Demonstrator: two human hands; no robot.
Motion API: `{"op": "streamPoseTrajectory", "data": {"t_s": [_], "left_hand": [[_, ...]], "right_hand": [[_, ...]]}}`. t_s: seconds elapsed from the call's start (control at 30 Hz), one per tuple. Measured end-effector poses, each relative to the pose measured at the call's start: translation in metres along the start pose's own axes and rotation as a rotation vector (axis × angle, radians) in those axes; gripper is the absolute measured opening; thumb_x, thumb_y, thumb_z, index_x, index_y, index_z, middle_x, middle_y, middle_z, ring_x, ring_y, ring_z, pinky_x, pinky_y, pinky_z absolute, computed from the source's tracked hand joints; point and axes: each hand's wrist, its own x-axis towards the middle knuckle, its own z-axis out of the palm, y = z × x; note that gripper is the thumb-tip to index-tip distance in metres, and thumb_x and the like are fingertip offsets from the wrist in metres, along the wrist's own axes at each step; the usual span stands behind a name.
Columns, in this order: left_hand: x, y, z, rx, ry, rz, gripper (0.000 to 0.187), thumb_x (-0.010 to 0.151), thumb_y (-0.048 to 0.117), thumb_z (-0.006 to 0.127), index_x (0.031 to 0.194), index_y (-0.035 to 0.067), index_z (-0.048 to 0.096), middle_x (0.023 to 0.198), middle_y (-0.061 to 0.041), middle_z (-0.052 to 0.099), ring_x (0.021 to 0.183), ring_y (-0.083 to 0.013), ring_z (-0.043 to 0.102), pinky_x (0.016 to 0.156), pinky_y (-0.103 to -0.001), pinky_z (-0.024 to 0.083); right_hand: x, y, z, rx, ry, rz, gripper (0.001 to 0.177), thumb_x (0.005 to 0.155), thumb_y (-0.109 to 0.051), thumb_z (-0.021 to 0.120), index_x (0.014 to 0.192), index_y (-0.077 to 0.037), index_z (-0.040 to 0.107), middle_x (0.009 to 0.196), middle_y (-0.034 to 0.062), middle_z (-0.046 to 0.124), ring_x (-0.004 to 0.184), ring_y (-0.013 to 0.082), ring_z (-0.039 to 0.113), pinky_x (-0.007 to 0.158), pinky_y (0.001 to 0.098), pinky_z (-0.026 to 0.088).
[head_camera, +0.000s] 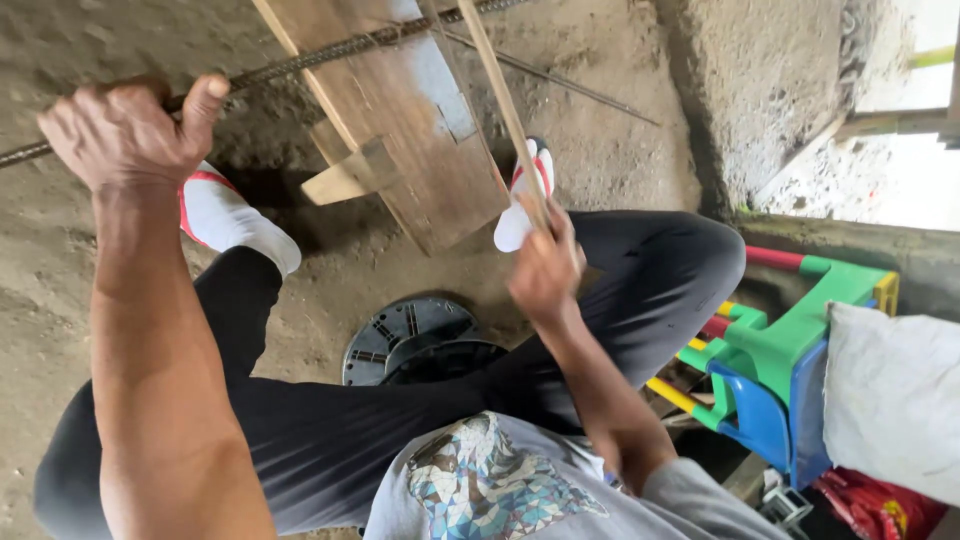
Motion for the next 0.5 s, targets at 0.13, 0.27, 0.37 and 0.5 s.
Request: {"op": "streamPoseTrajectory", "data": {"t_s": [0.13, 0.27, 0.37, 0.5], "left_hand": [[0.019, 0.010, -0.012, -0.228, -0.160, -0.135, 0.108, 0.125, 0.095, 0.002, 0.062, 0.024, 0.054, 0.057, 0.003, 0.039, 0.055, -0.0220, 0.041, 0.075, -0.042, 0.036], [0.027, 0.007, -0.018, -0.234, -0.168, -0.205, 0.102, 0.131, 0.073, 0.020, 0.086, 0.001, 0.076, 0.084, -0.029, 0.070, 0.078, -0.0448, 0.066, 0.077, -0.057, 0.041], [0.032, 0.007, -0.025, -0.341, -0.278, -0.227, 0.055, 0.112, 0.042, 0.036, 0.091, 0.005, 0.070, 0.090, -0.026, 0.072, 0.087, -0.0406, 0.068, 0.092, -0.065, 0.044], [0.041, 0.009, -0.044, -0.372, -0.473, -0.286, 0.062, 0.106, 0.045, 0.034, 0.104, -0.003, 0.074, 0.108, -0.035, 0.071, 0.103, -0.0484, 0.065, 0.098, -0.062, 0.036]], "right_hand": [[0.128, -0.031, 0.057, -0.067, 0.038, -0.214, 0.034, 0.116, -0.005, 0.037, 0.150, -0.007, 0.040, 0.124, -0.0011, 0.071, 0.048, 0.0018, 0.038, 0.034, 0.0168, 0.033], [0.094, -0.025, 0.041, -0.043, 0.029, -0.160, 0.036, 0.114, -0.008, 0.036, 0.149, -0.002, 0.036, 0.073, -0.0009, 0.063, 0.042, 0.0041, 0.046, 0.031, 0.0180, 0.039], [0.004, -0.024, 0.003, -0.339, 0.073, -0.224, 0.047, 0.106, -0.010, 0.044, 0.150, 0.006, 0.040, 0.141, 0.0205, 0.057, 0.086, 0.0227, 0.069, 0.067, 0.0313, 0.056], [-0.052, -0.032, -0.024, -0.352, 0.134, -0.148, 0.026, 0.102, -0.016, 0.047, 0.121, -0.006, 0.061, 0.105, 0.0036, 0.060, 0.069, 0.0164, 0.060, 0.062, 0.0313, 0.048]]}}
